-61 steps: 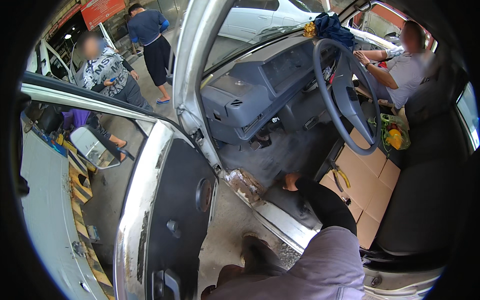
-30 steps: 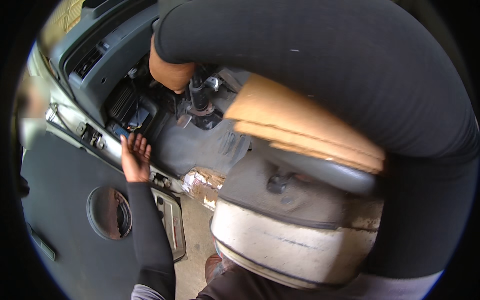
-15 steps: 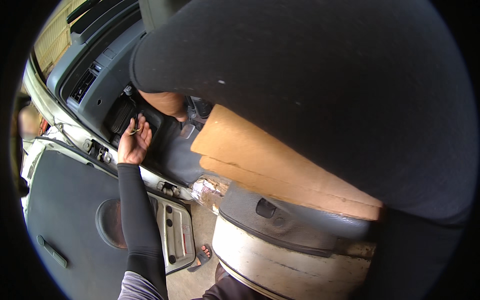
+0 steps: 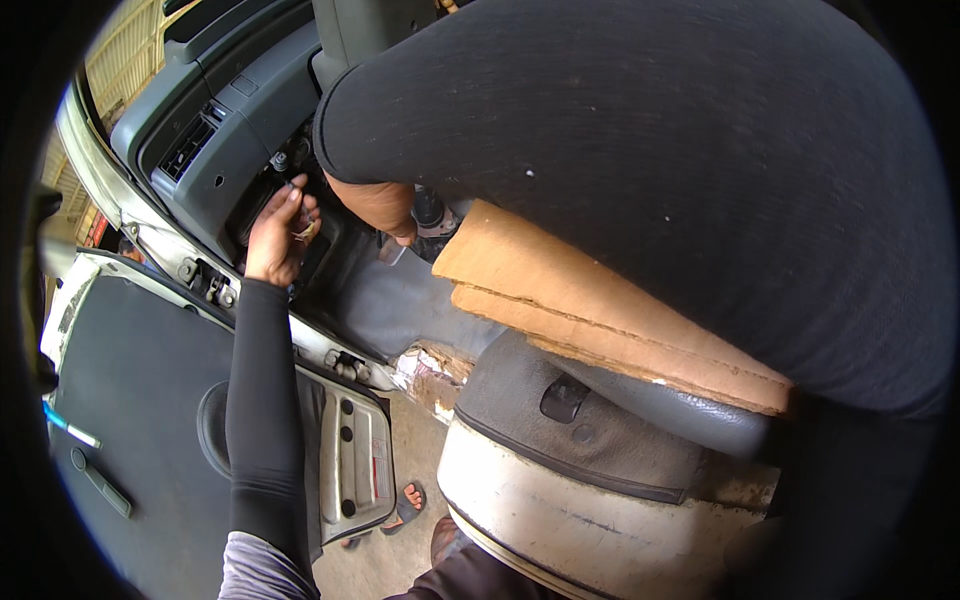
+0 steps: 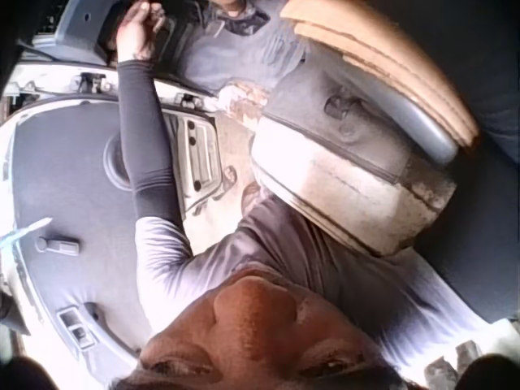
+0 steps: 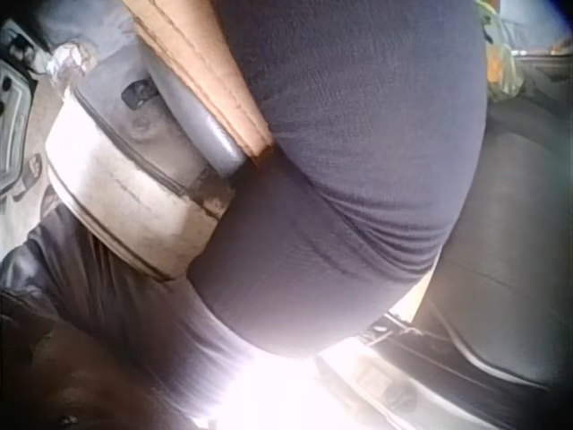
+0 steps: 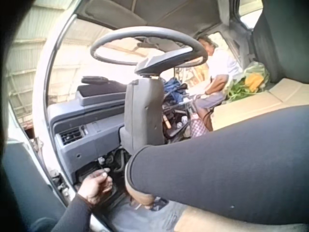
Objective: The person works inside the driver's side of a white van, using pliers and a screwdriver to strip and connect wires near the dashboard and steering column. The person manipulates small wires and connectors while occasionally reaching for tools on the passenger seat.
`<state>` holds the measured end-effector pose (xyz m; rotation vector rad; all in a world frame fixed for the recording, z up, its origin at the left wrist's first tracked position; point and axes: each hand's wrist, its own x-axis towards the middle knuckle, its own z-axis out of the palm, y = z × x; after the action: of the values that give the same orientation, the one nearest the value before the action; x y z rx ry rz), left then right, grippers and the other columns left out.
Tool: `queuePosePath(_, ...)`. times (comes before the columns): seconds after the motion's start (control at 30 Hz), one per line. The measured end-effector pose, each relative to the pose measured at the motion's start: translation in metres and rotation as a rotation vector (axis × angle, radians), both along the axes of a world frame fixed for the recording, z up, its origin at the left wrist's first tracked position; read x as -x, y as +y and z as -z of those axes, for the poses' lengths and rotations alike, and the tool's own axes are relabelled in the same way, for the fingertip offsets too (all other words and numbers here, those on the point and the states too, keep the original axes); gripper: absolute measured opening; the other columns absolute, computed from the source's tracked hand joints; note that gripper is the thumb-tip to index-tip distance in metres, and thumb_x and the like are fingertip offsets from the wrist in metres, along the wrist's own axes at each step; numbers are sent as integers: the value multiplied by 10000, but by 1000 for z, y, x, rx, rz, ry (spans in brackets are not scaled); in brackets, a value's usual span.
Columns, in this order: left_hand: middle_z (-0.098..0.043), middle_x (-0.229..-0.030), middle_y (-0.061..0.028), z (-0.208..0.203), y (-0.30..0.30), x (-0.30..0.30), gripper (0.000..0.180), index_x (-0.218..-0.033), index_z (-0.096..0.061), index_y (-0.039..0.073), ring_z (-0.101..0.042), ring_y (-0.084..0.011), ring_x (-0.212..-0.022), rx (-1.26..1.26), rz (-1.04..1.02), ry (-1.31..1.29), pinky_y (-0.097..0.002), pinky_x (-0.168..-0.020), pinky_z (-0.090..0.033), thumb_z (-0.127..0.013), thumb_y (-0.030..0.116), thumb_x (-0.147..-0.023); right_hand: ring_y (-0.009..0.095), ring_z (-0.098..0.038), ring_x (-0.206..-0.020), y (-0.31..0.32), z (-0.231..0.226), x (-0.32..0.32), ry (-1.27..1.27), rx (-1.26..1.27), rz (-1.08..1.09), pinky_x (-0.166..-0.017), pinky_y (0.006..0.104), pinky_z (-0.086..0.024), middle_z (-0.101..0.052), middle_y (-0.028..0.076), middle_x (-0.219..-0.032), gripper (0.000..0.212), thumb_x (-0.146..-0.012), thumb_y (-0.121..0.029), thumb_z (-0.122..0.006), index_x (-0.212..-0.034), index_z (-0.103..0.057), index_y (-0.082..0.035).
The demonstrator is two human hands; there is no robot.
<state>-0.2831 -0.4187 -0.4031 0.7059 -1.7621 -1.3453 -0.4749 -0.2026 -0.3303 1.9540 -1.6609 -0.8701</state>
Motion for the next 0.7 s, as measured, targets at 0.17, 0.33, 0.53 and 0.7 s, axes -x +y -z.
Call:
queuePosePath(0.17, -669, -879, -9, 18, -3, 6, 211, -1255, -611, 57, -631, -96, -753, 0, 26, -30, -235, -707, -529, -563, 166, -1082, 356, -703, -1105, -1, 4, -1, -18, -23, 18, -961, 485, -558, -740, 159, -1172, 509, -990, -479, -631, -1234, -726, -42)
queuePosePath(0.33, -655, -860, 6, 35, -17, -46, 192, -1215, -631, 69, -629, -95, -753, 18, 16, -207, -239, -705, -519, -562, 192, -1084, 361, -700, -1111, 7, 2, -5, -108, -59, -7, -965, 486, -557, -739, 168, -1168, 512, -987, -475, -638, -1229, -723, -32)
queuePosePath(0.53, -691, -934, -22, 38, -15, -56, 258, -1275, -609, 20, -650, -115, -829, 152, -12, -234, -263, -800, -542, -555, 192, -1090, 379, -669, -1177, 7, 16, 8, -368, -198, -40, -1028, 467, -523, -725, 200, -1199, 569, -987, -420, -652, -1397, -613, -28)
queuePosePath(0.7, -704, -958, -21, 40, -6, -53, 276, -1288, -621, 1, -645, -86, -829, 115, -52, -192, -235, -755, -531, -553, 179, -1088, 379, -648, -1227, -24, 0, -4, -305, -173, -71, -1053, 450, -511, -708, 214, -1256, 580, -986, -390, -662, -1433, -586, -30)
